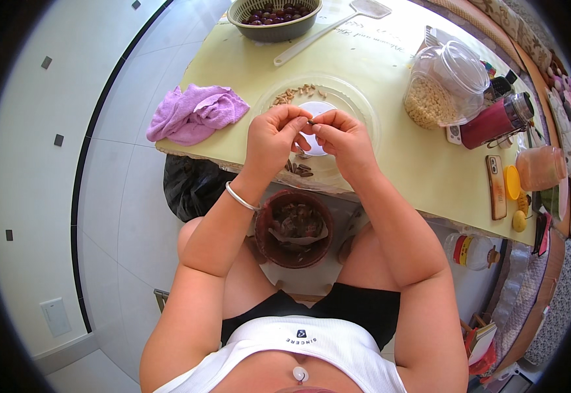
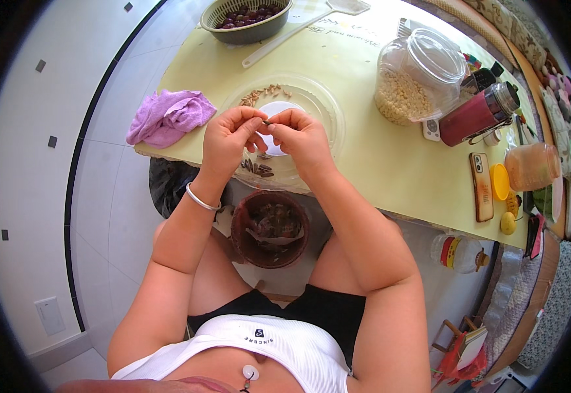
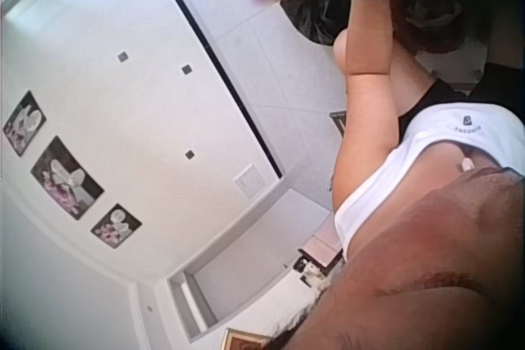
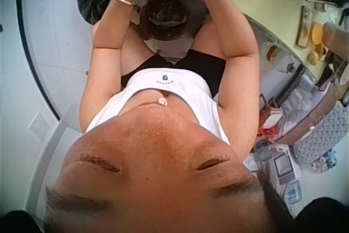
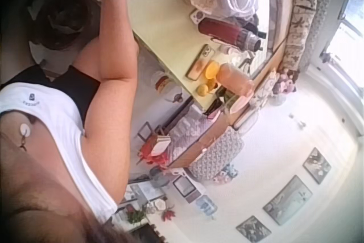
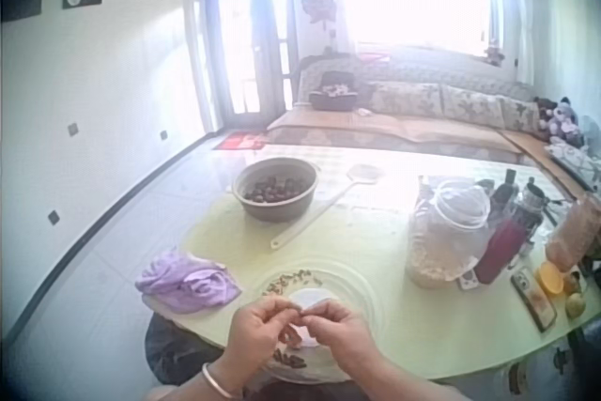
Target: The person sits on the floor and peels the skin off dates one by one. The peeled skins are placed into a bowl on the lap, while the peeled dates are placed on a plate on the table.
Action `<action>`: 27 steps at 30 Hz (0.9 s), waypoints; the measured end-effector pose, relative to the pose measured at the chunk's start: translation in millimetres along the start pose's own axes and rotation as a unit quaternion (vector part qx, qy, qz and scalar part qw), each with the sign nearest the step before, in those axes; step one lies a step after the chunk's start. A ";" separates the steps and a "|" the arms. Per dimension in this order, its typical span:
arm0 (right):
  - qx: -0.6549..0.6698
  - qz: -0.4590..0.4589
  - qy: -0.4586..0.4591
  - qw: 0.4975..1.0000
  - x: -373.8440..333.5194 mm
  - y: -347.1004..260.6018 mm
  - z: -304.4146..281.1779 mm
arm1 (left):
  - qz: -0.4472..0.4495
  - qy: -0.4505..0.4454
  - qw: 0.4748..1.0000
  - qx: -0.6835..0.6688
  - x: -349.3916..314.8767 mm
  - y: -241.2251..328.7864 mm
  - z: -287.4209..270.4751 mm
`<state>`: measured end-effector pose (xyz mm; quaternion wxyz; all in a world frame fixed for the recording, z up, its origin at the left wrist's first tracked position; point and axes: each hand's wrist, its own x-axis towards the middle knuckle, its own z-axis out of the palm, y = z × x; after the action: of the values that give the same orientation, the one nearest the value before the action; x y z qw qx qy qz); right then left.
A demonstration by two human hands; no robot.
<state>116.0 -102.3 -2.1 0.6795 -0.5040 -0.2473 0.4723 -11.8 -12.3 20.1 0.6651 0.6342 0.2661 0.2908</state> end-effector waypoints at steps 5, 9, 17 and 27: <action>0.053 0.009 -0.016 0.998 3.5 5.3 -2.2 | 0.065 0.019 0.996 0.051 2.6 -7.0 -0.3; 0.071 0.008 0.002 0.997 1.8 1.3 0.1 | 0.055 0.038 0.996 0.061 -0.2 1.3 -0.8; 0.090 0.008 -0.006 0.996 3.0 -3.6 -6.4 | 0.183 0.000 0.933 0.308 0.3 5.1 -19.5; 0.012 0.021 -0.005 1.000 -1.2 -0.2 4.1 | 0.081 0.030 0.985 0.153 3.7 3.2 -15.9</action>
<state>112.3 -101.5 -0.2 0.6742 -0.4986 -0.2339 0.4921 -20.9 1.4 22.5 0.5265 0.7388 0.2752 0.3183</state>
